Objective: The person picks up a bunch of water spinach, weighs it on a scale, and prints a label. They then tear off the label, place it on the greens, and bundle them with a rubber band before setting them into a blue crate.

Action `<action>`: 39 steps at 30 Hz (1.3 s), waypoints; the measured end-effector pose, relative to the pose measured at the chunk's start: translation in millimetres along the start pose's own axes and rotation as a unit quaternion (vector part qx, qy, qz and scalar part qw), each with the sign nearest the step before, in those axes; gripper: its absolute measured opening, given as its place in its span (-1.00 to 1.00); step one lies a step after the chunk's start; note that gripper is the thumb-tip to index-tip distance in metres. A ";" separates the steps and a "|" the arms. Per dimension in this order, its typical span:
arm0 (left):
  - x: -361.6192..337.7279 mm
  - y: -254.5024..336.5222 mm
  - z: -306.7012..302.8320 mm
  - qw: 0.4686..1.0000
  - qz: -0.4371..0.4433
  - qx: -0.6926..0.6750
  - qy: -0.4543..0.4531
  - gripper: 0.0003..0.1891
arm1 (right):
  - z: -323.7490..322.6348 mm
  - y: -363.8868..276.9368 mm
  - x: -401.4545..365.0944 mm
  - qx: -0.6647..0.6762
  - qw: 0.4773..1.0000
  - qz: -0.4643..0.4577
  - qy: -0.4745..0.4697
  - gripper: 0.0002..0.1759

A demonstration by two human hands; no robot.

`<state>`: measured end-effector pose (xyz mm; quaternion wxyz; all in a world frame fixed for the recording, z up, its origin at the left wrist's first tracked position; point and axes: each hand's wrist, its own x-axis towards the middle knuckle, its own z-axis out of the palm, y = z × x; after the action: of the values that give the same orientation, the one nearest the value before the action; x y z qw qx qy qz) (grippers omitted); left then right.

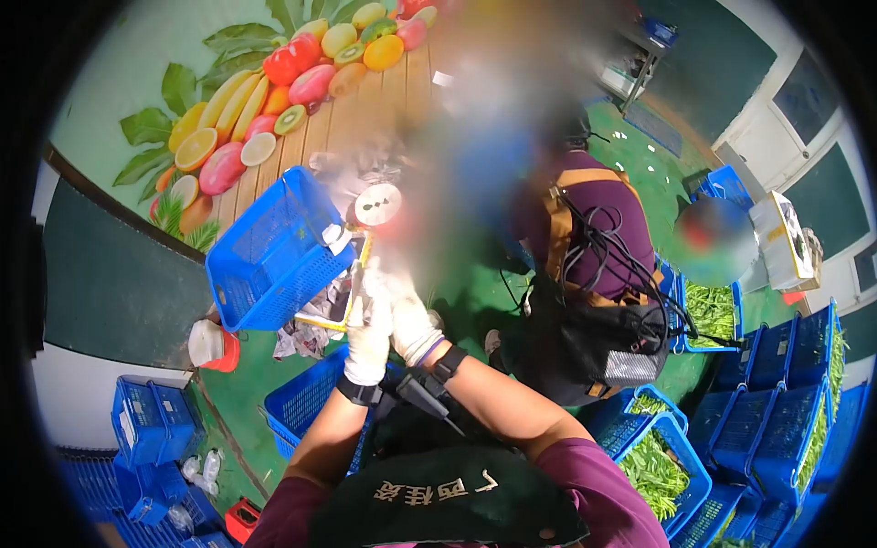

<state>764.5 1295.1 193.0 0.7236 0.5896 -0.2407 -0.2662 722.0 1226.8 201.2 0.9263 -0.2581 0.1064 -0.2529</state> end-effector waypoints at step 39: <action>731.2 54.4 -37.0 0.924 -0.179 -0.324 -0.100 -0.16 | -20.3 -226.5 641.6 -0.355 0.903 -0.101 -0.219 -0.27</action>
<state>1337.3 841.6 264.6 0.7878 0.3265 -0.1028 -0.5120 1166.7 715.0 261.8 0.7425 -0.6285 -0.0427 -0.2277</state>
